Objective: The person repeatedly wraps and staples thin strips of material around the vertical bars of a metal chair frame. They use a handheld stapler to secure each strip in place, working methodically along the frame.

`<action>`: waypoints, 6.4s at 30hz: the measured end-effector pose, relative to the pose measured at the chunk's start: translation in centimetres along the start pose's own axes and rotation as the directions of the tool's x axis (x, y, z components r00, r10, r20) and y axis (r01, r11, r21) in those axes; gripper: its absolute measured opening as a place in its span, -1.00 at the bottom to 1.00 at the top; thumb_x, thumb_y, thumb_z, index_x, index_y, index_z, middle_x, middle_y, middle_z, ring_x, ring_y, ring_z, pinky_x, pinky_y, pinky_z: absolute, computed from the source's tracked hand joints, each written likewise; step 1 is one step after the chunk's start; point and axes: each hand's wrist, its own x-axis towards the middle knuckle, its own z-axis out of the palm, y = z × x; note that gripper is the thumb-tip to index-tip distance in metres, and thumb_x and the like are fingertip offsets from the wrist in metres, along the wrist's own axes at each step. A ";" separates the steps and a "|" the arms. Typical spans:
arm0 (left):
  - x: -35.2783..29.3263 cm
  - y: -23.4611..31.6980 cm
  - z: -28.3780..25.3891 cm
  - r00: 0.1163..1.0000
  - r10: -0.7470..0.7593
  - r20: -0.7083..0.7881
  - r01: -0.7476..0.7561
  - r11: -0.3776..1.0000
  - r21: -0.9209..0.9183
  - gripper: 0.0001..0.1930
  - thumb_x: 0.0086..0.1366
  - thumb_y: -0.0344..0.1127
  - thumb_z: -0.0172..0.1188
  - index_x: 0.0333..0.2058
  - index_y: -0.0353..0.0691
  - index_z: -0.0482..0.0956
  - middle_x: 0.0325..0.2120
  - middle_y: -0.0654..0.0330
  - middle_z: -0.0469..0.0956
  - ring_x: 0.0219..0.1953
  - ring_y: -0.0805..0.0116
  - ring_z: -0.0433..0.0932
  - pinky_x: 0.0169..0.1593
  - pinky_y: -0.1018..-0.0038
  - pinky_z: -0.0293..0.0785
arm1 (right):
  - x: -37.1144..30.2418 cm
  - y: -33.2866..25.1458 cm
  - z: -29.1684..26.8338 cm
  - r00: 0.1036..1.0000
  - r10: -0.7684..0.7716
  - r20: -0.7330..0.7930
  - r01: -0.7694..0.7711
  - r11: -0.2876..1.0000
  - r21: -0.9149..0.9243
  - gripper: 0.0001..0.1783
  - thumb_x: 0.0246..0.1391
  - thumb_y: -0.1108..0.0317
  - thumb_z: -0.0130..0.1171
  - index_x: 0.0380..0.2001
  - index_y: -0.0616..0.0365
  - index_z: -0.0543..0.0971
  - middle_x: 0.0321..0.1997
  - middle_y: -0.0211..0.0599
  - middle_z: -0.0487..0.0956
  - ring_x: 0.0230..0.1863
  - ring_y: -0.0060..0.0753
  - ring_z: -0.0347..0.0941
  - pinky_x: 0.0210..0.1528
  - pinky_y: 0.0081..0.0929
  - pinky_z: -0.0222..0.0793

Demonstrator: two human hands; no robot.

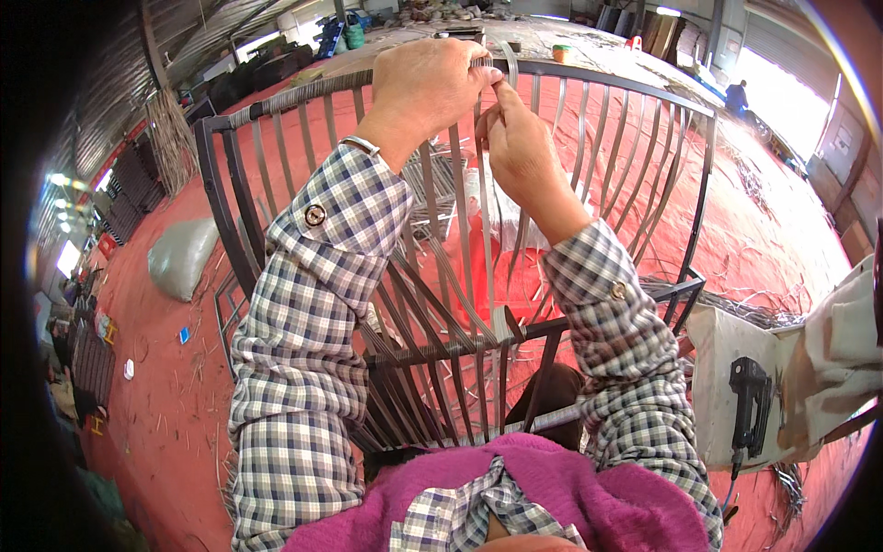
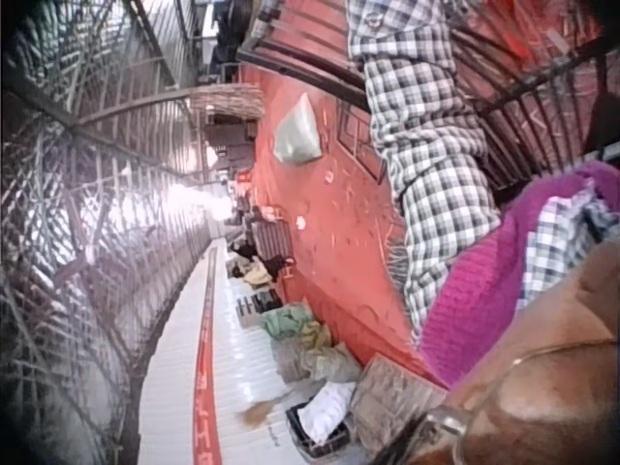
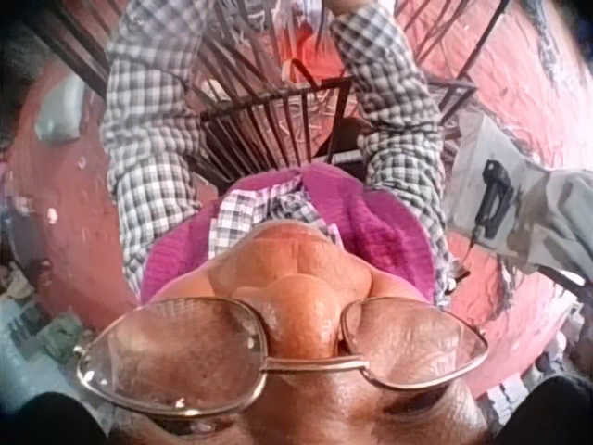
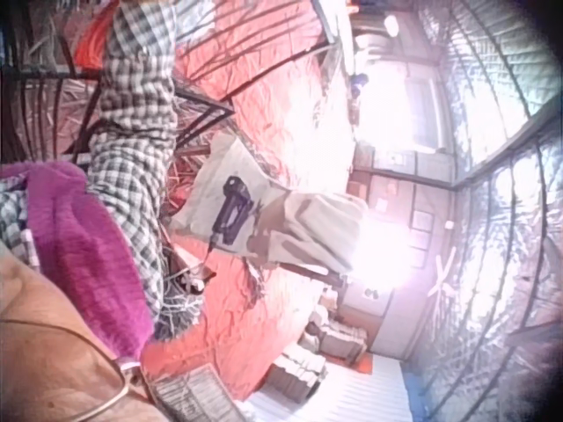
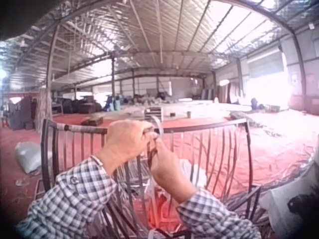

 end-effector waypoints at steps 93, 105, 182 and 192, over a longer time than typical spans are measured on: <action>4.2 -1.9 1.4 0.867 0.147 0.476 -0.050 0.977 -0.210 -0.69 0.28 -0.17 0.01 -0.35 -0.36 0.51 -0.64 0.15 0.44 -0.54 0.38 0.41 -0.42 0.40 0.33 | 0.8 0.3 0.3 0.959 0.023 -0.282 -0.053 0.994 -0.100 -0.79 -0.07 0.38 0.22 -0.33 0.05 0.45 -0.41 -0.25 0.58 -0.36 -0.12 0.51 -0.31 -0.25 0.37; 4.6 -1.6 0.7 0.838 0.227 0.496 -0.180 0.973 -0.143 -0.64 0.28 -0.11 -0.03 -0.41 -0.37 0.48 -0.59 0.07 0.47 -0.51 0.25 0.47 -0.36 0.32 0.37 | 1.4 1.6 -1.3 0.972 -0.160 -0.172 0.102 0.947 -0.305 -0.71 0.08 0.13 0.05 -0.41 0.11 0.60 -0.49 -0.15 0.54 -0.46 -0.14 0.46 -0.34 -0.26 0.34; 2.1 -3.7 5.2 0.969 -0.093 0.228 0.114 0.990 -0.080 -0.54 0.12 0.08 0.18 -0.13 -0.12 0.58 -0.24 0.13 0.61 -0.16 0.24 0.57 -0.08 0.39 0.42 | -3.6 12.1 8.3 0.994 0.023 -0.105 0.014 0.941 0.338 -0.36 0.01 0.56 0.02 0.21 0.21 0.17 -0.11 -0.12 0.38 -0.25 -0.24 0.37 -0.32 -0.50 0.37; 2.1 -5.4 7.9 0.971 -0.099 0.219 0.117 0.991 -0.070 -0.65 0.14 0.00 0.08 -0.25 -0.09 0.63 -0.31 0.04 0.59 -0.21 0.07 0.56 -0.15 0.25 0.44 | 1.9 12.8 7.3 0.996 0.088 -0.024 -0.067 0.884 0.463 -0.77 0.21 0.33 -0.05 -0.13 0.19 0.44 -0.34 -0.29 0.48 -0.29 -0.42 0.37 -0.19 -0.40 0.31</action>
